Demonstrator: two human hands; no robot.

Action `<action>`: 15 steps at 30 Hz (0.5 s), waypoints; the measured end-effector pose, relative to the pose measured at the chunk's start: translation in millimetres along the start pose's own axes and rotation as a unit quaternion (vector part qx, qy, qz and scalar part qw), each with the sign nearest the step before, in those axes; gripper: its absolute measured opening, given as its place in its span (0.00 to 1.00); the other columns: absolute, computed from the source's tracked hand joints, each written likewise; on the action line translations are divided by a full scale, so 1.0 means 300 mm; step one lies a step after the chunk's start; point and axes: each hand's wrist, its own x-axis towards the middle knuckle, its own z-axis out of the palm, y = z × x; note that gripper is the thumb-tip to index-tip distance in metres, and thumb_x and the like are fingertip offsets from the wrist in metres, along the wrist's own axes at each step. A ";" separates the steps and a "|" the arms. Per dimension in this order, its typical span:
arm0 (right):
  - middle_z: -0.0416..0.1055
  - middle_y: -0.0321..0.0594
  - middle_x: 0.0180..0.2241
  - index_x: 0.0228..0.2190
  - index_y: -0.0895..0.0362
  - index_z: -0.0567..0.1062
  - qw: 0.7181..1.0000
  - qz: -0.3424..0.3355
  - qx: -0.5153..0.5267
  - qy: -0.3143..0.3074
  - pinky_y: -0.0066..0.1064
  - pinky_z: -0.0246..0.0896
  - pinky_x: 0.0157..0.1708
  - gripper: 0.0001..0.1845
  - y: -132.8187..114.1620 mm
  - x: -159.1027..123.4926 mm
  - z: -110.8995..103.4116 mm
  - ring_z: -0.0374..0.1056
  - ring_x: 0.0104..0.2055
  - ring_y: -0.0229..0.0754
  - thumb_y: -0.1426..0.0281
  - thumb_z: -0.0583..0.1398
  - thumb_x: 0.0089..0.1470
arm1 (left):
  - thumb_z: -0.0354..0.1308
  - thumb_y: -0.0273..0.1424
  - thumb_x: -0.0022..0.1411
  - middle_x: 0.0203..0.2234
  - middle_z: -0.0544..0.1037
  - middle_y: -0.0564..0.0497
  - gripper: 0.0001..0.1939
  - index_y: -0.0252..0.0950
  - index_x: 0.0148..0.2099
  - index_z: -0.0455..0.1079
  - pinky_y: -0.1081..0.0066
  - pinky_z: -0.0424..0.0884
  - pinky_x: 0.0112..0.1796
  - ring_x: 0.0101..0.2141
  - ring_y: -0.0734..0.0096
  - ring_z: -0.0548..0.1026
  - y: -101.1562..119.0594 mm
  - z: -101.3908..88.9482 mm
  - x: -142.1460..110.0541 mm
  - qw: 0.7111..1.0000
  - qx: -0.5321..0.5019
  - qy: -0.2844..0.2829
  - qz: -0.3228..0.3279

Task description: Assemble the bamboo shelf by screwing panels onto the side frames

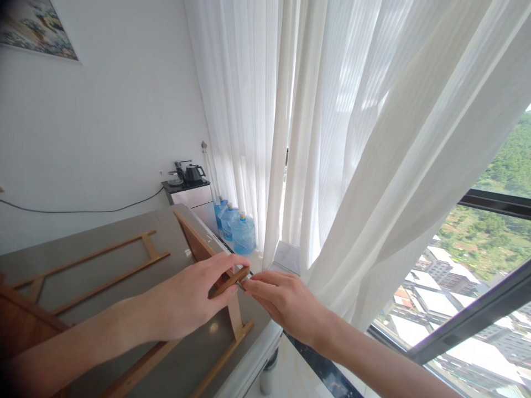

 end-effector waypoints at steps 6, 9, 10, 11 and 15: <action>0.77 0.44 0.41 0.50 0.58 0.73 0.992 -0.053 -0.115 -0.010 0.32 0.68 0.36 0.13 -0.013 0.015 -0.034 0.74 0.38 0.41 0.76 0.52 0.71 | 0.50 0.36 0.70 0.46 0.77 0.53 0.16 0.49 0.58 0.66 0.69 0.70 0.39 0.41 0.66 0.78 0.023 -0.018 -0.006 1.000 -0.006 -0.021 -0.017; 0.77 0.43 0.39 0.49 0.59 0.73 0.980 -0.075 -0.180 -0.032 0.33 0.66 0.32 0.15 -0.026 0.025 -0.053 0.72 0.34 0.41 0.79 0.50 0.69 | 0.50 0.35 0.70 0.44 0.76 0.53 0.15 0.49 0.57 0.67 0.69 0.70 0.38 0.39 0.67 0.77 0.022 -0.017 -0.008 1.000 -0.012 -0.012 -0.009; 0.77 0.44 0.39 0.48 0.59 0.73 0.976 -0.081 -0.200 -0.040 0.34 0.66 0.31 0.15 -0.031 0.028 -0.058 0.72 0.33 0.41 0.80 0.49 0.69 | 0.50 0.35 0.70 0.45 0.76 0.53 0.15 0.49 0.57 0.67 0.69 0.70 0.39 0.39 0.67 0.77 0.020 -0.016 -0.009 1.000 -0.013 -0.008 -0.004; 0.77 0.44 0.39 0.48 0.60 0.73 0.971 -0.085 -0.218 -0.047 0.35 0.65 0.31 0.15 -0.034 0.031 -0.062 0.71 0.33 0.42 0.80 0.49 0.69 | 0.50 0.35 0.70 0.45 0.76 0.53 0.15 0.49 0.57 0.67 0.69 0.71 0.39 0.40 0.67 0.77 0.020 -0.015 -0.009 1.000 -0.015 -0.007 0.000; 0.77 0.43 0.36 0.46 0.58 0.74 0.979 -0.056 -0.188 -0.060 0.35 0.64 0.32 0.15 -0.038 0.034 -0.059 0.71 0.33 0.42 0.79 0.49 0.69 | 0.50 0.35 0.71 0.48 0.76 0.53 0.16 0.49 0.58 0.66 0.68 0.71 0.41 0.43 0.64 0.78 0.031 -0.024 -0.010 1.000 -0.015 -0.022 -0.007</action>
